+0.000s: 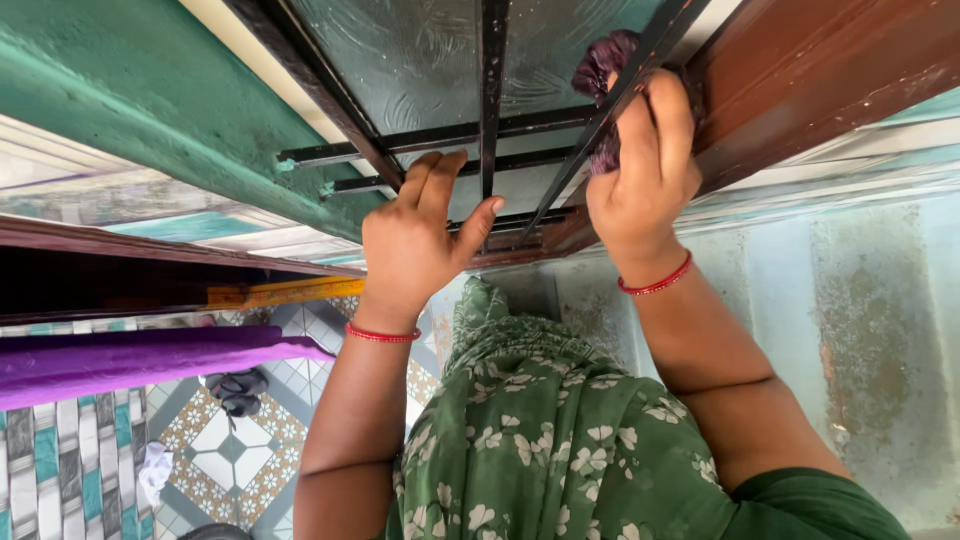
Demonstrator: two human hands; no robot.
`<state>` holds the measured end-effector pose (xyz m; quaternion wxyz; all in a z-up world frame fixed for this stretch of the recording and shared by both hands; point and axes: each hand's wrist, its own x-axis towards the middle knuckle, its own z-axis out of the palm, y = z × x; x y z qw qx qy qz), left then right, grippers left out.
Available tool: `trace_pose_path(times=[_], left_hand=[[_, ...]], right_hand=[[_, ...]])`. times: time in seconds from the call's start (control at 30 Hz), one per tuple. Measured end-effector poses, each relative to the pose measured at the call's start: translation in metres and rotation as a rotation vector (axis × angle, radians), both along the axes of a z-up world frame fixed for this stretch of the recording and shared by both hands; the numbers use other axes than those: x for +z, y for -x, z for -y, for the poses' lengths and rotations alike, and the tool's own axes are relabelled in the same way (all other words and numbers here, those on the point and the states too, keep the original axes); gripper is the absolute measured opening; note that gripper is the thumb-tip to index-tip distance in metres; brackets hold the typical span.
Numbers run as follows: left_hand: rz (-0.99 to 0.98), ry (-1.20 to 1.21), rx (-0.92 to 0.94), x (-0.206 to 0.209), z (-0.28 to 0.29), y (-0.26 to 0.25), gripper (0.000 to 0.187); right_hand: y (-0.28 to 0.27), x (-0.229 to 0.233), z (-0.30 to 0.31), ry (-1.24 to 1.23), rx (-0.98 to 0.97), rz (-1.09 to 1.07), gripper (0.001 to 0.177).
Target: The person wipes the metal bars of a window frame with a cloth, handling the bars and the frame while moving the cloth over various surfaces.
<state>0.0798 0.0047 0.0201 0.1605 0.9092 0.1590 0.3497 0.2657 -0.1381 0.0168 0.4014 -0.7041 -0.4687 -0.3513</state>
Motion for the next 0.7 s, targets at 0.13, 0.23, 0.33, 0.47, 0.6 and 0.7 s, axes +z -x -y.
trace_pose_path(times=[0.13, 0.23, 0.33, 0.47, 0.6, 0.7], left_hand=[[-0.017, -0.064, 0.052, -0.007, -0.002, -0.007, 0.046], [0.006, -0.083, 0.034, -0.009, -0.004, -0.005, 0.046], [0.035, -0.081, -0.001, -0.009, -0.006, -0.002, 0.042], [0.041, -0.081, 0.008, -0.009, -0.005, -0.003, 0.038], [0.048, -0.088, 0.025, -0.011, -0.002, -0.003, 0.035], [0.055, -0.079, 0.032, -0.008, -0.001, -0.003, 0.034]], right_hand=[[0.001, -0.027, 0.015, -0.059, 0.064, 0.065, 0.041], [0.003, -0.033, 0.032, -0.073, 0.138, 0.017, 0.040], [0.010, -0.017, 0.045, 0.038, 0.083, -0.040, 0.048], [0.015, 0.028, 0.050, 0.099, -0.009, -0.032, 0.052], [0.016, 0.042, 0.020, 0.276, -0.146, -0.059, 0.053], [0.020, 0.038, 0.013, 0.216, -0.158, -0.059, 0.053]])
